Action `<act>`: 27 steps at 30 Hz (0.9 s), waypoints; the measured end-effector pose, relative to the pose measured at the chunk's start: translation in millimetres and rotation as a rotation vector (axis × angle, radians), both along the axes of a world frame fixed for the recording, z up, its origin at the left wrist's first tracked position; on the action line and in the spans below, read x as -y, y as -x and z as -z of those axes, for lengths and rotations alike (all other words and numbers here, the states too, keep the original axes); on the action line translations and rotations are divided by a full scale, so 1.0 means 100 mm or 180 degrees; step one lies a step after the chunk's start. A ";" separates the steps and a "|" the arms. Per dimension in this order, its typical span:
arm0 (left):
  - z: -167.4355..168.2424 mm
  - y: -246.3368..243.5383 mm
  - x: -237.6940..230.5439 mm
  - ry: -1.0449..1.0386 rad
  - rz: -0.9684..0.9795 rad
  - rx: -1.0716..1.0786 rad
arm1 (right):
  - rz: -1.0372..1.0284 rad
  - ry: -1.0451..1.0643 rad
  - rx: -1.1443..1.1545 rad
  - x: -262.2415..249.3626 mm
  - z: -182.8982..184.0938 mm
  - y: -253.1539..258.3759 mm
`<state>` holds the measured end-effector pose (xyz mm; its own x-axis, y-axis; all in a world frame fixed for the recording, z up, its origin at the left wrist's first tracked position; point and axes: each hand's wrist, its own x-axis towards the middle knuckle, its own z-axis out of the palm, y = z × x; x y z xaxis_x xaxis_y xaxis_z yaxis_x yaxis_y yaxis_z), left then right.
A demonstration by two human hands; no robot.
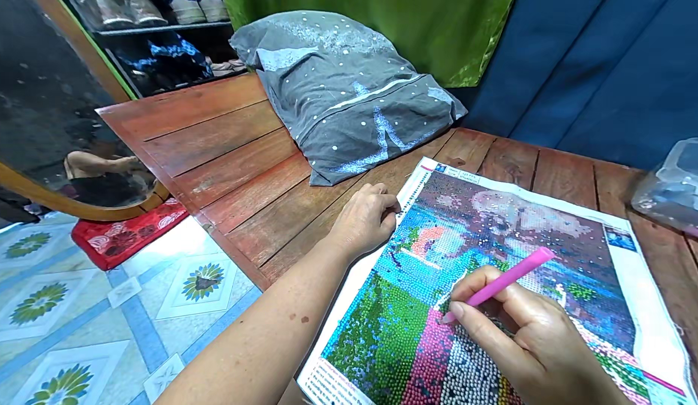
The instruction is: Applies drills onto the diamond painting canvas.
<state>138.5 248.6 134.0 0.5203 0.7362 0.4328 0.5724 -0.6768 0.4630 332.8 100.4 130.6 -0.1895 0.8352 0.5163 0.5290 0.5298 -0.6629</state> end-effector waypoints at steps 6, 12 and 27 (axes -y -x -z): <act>0.00 0.01 0.00 0.0030 0.0004 0.0001 | -0.0020 0.0016 0.0040 0.01 -0.01 0.01; 0.00 0.01 0.00 0.0024 0.0002 0.0011 | -0.0051 -0.0132 0.0216 0.01 -0.01 0.00; 0.02 0.01 -0.01 -0.0078 0.0035 0.0032 | -0.0191 -0.0473 0.0427 0.01 -0.02 0.00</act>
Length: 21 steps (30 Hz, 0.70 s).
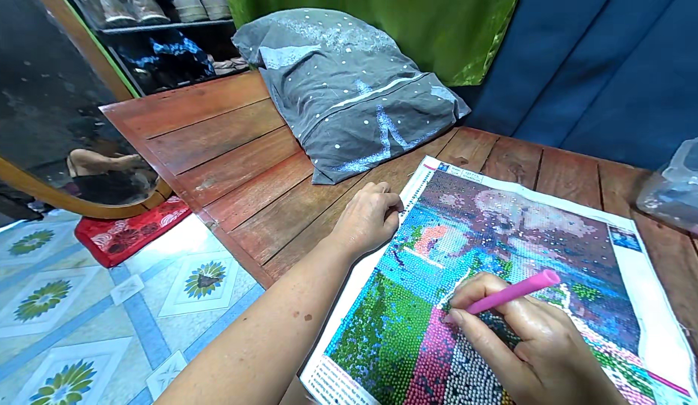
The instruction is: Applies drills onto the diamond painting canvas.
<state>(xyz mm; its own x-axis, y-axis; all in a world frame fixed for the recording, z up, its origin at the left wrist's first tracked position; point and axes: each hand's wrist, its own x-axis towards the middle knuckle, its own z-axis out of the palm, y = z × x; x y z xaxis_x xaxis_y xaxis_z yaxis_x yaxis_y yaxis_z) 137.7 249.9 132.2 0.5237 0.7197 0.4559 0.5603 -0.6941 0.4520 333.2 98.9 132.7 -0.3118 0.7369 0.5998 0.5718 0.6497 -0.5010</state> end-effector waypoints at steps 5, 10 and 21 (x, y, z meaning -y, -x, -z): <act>0.00 0.00 0.00 0.0002 0.0011 -0.0001 | 0.0010 0.0015 -0.0007 0.00 0.01 0.00; -0.02 0.00 0.01 0.0073 -0.0008 -0.0045 | 0.0021 -0.0029 -0.0060 -0.02 0.03 0.00; -0.02 -0.01 0.01 0.0076 -0.0021 -0.0049 | 0.0087 -0.0180 0.0009 -0.03 0.04 0.02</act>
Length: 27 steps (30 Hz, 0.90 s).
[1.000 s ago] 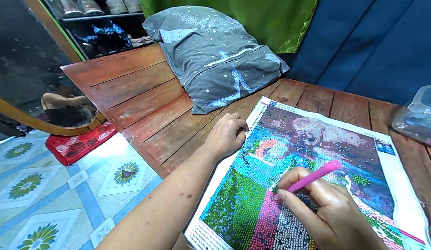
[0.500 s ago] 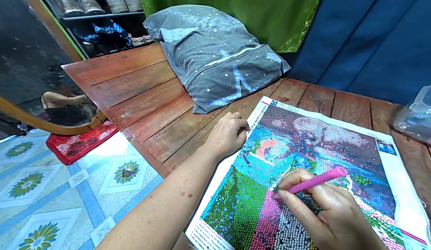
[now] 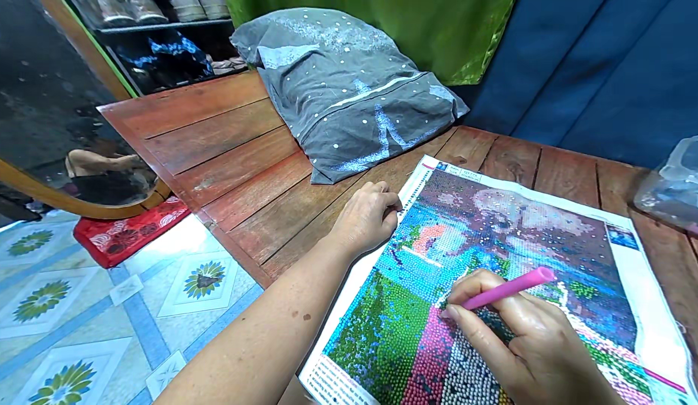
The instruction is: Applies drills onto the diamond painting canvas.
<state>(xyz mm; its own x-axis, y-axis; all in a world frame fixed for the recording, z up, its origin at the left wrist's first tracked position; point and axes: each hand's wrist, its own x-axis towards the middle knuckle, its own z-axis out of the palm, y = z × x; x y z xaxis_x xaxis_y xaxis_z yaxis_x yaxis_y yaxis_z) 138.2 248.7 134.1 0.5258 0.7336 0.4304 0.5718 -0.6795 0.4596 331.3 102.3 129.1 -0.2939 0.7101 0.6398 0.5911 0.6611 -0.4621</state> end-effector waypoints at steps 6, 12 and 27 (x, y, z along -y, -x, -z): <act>0.01 0.00 -0.01 -0.0053 -0.0003 0.0020 | 0.0093 0.0439 -0.0318 0.01 -0.03 -0.04; 0.02 0.00 -0.01 -0.0039 0.0001 0.0045 | 0.0235 0.0763 -0.0558 0.03 -0.16 -0.11; 0.01 0.00 -0.01 -0.0021 0.0008 0.0030 | -0.0049 0.0369 -0.0267 0.03 -0.01 -0.02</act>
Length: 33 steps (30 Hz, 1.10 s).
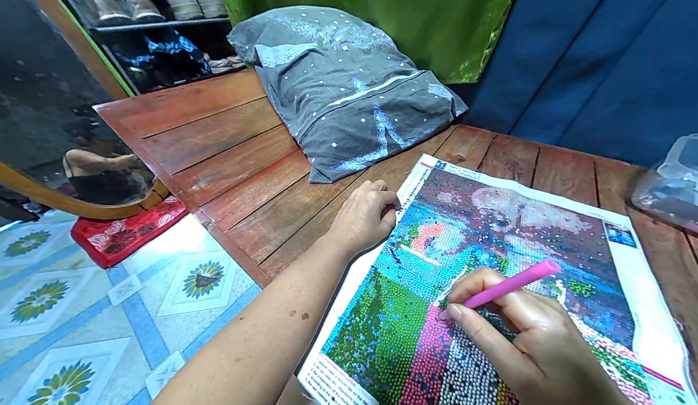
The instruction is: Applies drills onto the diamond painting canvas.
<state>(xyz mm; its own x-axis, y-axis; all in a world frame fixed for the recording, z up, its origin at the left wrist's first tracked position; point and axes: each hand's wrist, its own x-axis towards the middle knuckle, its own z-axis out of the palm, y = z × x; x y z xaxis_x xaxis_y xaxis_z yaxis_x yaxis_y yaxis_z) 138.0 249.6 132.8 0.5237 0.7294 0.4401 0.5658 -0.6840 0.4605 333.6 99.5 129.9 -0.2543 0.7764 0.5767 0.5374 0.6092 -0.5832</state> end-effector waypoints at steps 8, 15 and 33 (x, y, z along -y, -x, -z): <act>-0.01 0.00 0.00 0.0017 0.0001 -0.0013 | -0.0010 -0.0011 0.0041 0.00 -0.01 0.01; -0.01 0.00 0.01 -0.0010 -0.0001 -0.0018 | -0.0052 -0.0175 0.0230 0.00 -0.02 0.01; -0.01 0.00 0.01 -0.0029 -0.0006 -0.0011 | -0.0085 -0.0344 0.0342 -0.03 -0.03 0.01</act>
<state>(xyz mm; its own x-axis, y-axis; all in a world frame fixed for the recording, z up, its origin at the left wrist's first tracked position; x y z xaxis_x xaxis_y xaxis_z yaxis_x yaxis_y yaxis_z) 138.0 248.4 133.4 0.5239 0.7263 0.4449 0.5685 -0.6872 0.4523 332.6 102.3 132.8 -0.3387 0.7034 0.6249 0.5759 0.6802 -0.4535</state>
